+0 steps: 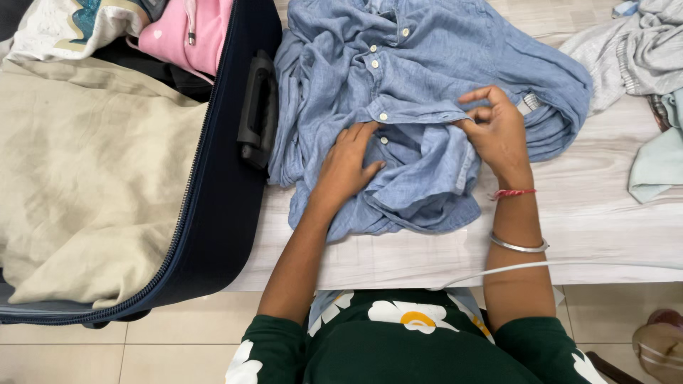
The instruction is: The person folds a blue button-up shirt, a striped hoodie, and a light green button-up shirt on a wooden surface. Each item is smoothed, folded into a compact rectangle, and placed into an open suitcase. The person also buttons the light green shirt before folding it.
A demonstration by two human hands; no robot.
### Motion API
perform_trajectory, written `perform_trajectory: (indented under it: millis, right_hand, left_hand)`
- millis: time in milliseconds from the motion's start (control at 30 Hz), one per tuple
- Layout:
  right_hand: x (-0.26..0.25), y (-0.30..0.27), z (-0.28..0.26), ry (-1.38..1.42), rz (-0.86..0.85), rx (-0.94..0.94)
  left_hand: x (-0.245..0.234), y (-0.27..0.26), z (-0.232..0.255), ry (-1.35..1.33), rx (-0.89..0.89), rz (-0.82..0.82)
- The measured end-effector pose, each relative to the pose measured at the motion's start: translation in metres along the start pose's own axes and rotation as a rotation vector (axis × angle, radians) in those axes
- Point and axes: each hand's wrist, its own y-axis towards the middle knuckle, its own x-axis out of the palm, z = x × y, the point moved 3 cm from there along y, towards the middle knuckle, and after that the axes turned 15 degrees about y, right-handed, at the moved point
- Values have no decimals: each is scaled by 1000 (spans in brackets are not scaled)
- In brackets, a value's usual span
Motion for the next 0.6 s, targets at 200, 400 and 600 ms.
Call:
perform_trajectory:
  millis: [200,400,600]
  right_hand:
    - [2,-11,-11,-117,-249,140]
    - [13,-11,-23,29,-232,-174]
    - [25,-22,-41,-79,-145,-439]
  left_hand:
    - [8,2,-6,-36,-28,45]
    - [-12,5,6,-143,15,201]
    - [-33,4,29,-489,70,221]
